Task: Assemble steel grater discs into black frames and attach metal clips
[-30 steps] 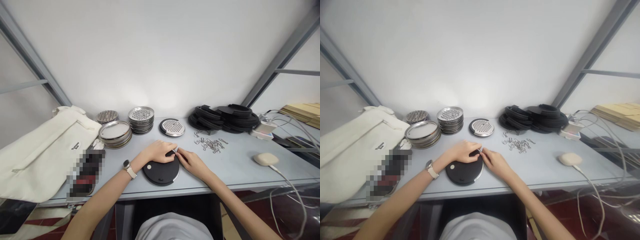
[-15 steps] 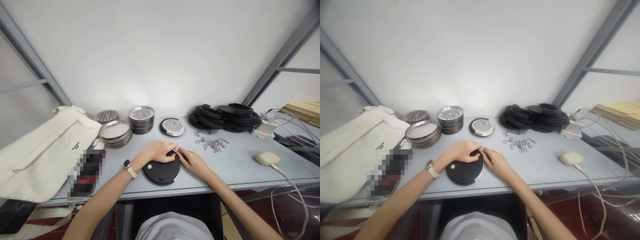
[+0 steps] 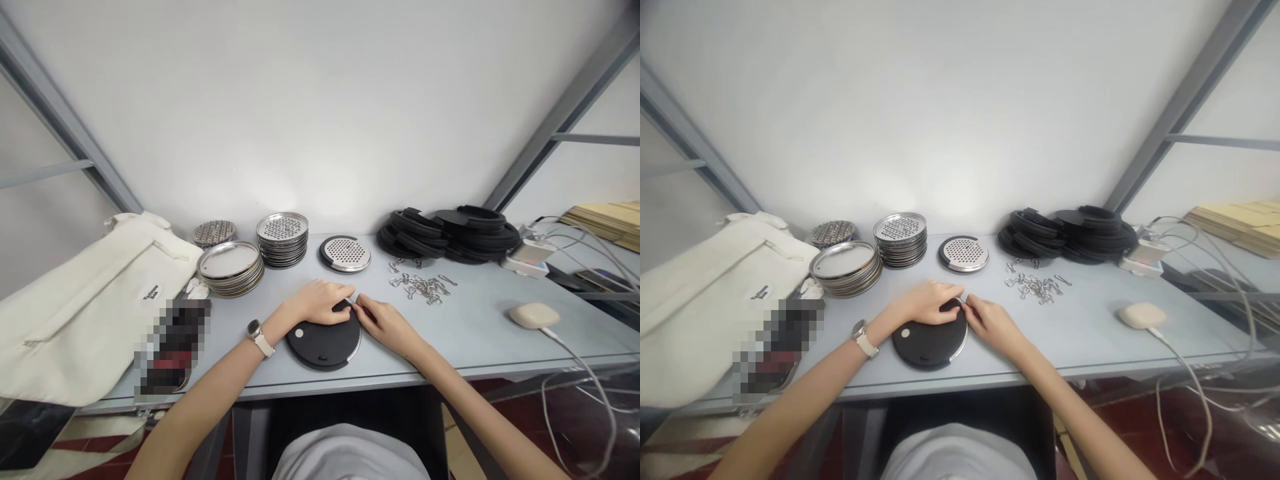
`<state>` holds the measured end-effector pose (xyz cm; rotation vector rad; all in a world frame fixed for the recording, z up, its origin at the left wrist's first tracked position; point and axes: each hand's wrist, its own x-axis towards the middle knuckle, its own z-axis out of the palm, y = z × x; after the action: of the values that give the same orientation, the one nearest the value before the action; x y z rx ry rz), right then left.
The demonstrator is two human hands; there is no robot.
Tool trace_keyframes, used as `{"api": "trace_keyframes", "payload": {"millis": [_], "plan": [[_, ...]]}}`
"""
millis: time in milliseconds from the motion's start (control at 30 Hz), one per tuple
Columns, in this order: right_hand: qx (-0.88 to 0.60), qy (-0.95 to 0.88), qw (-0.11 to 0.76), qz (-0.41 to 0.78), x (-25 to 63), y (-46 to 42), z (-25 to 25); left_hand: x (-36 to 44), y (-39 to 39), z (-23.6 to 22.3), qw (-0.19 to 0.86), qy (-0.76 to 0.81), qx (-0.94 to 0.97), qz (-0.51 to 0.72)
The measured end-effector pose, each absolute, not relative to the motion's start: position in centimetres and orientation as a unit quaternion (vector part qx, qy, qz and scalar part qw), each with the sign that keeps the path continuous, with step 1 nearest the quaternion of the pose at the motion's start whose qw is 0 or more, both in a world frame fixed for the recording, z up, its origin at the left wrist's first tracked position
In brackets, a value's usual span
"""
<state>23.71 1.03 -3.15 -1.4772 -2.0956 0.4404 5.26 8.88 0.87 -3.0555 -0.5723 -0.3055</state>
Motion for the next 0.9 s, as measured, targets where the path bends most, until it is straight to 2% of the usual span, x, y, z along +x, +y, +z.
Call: {"api": "trace_keyframes", "payload": {"millis": [900], "plan": [[-0.544, -0.794, 0.237, 0.133, 23.68, 1.11, -3.23, 5.27, 8.9, 0.98, 0.0, -0.186, -0.978, -0.093]]}}
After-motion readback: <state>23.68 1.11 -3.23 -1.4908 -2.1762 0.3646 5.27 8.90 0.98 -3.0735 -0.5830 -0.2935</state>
